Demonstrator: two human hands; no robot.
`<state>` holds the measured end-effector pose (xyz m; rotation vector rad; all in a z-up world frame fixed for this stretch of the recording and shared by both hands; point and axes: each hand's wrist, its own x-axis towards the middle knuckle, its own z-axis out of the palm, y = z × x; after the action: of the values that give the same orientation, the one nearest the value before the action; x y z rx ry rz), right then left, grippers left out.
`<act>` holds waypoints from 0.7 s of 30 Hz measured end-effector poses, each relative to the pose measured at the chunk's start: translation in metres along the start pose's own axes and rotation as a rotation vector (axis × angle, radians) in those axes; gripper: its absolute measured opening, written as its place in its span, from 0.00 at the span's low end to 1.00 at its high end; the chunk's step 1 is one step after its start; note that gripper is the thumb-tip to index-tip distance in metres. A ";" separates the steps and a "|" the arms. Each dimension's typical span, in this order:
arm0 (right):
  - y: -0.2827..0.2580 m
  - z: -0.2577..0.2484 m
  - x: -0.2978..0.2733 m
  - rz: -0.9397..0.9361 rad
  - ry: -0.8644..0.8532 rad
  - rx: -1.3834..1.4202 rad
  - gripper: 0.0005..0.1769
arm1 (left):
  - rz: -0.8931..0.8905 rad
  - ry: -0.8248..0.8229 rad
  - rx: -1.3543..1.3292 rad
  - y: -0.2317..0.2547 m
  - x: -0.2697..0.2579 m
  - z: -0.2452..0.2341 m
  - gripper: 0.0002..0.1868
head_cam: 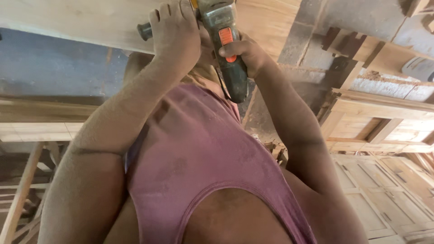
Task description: The person uses an electric sander to smooth the surface of a large wooden plank. They move the tool back and forth across the wood, generating sawdust as they work.
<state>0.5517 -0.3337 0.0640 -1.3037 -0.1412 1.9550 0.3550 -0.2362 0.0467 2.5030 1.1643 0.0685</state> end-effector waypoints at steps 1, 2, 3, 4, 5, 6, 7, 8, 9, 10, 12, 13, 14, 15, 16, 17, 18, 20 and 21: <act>0.001 -0.005 -0.003 -0.005 0.002 0.001 0.30 | 0.013 0.001 0.007 0.006 0.002 0.002 0.28; 0.003 -0.010 -0.006 -0.009 0.006 0.003 0.30 | 0.020 0.002 0.016 0.011 0.003 0.004 0.28; 0.004 -0.016 -0.010 -0.012 0.011 0.005 0.29 | 0.027 0.002 0.025 0.016 0.005 0.006 0.29; 0.005 -0.022 -0.013 -0.015 0.017 0.005 0.29 | 0.034 -0.007 0.022 0.022 0.006 0.008 0.29; 0.006 -0.029 -0.016 -0.016 0.013 0.012 0.28 | 0.040 -0.017 0.019 0.028 0.007 0.010 0.30; 0.008 -0.034 -0.020 -0.016 0.009 0.021 0.27 | 0.046 -0.028 0.016 0.033 0.008 0.012 0.31; 0.009 -0.039 -0.023 -0.016 0.005 0.030 0.26 | 0.062 -0.029 0.032 0.038 0.008 0.014 0.32; 0.010 -0.044 -0.025 -0.009 0.001 0.038 0.25 | 0.081 -0.031 0.046 0.042 0.009 0.015 0.32; 0.011 -0.049 -0.029 -0.001 -0.003 0.046 0.24 | 0.101 -0.032 0.061 0.047 0.010 0.017 0.33; 0.012 -0.052 -0.033 0.005 -0.005 0.056 0.24 | 0.099 -0.061 0.046 0.052 0.011 0.018 0.31; 0.014 -0.060 -0.041 -0.025 -0.001 0.051 0.24 | 0.098 -0.120 0.017 0.061 0.013 0.021 0.29; 0.014 -0.064 -0.045 -0.041 0.002 0.048 0.24 | 0.114 -0.079 0.032 0.067 0.015 0.024 0.29; 0.016 -0.067 -0.049 -0.048 -0.005 0.063 0.25 | 0.133 -0.042 0.046 0.072 0.017 0.026 0.30; 0.017 -0.071 -0.051 -0.055 -0.013 0.079 0.25 | 0.153 -0.005 0.060 0.077 0.019 0.028 0.30; 0.018 -0.077 -0.056 -0.066 -0.009 0.094 0.25 | 0.156 -0.043 0.060 0.083 0.021 0.030 0.30; 0.019 -0.083 -0.059 -0.069 0.025 0.095 0.26 | 0.160 -0.082 0.061 0.087 0.023 0.033 0.29; 0.021 -0.087 -0.062 -0.071 0.057 0.097 0.27 | 0.164 -0.121 0.064 0.091 0.024 0.034 0.29; 0.024 -0.096 -0.069 -0.079 0.087 0.107 0.27 | 0.219 -0.083 0.059 0.101 0.026 0.037 0.29; 0.025 -0.101 -0.074 -0.086 0.084 0.115 0.26 | 0.243 -0.063 0.059 0.106 0.028 0.038 0.28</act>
<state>0.6349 -0.4299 0.0591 -1.2812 -0.0415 1.8062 0.4579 -0.2896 0.0460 2.6670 0.8457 0.0194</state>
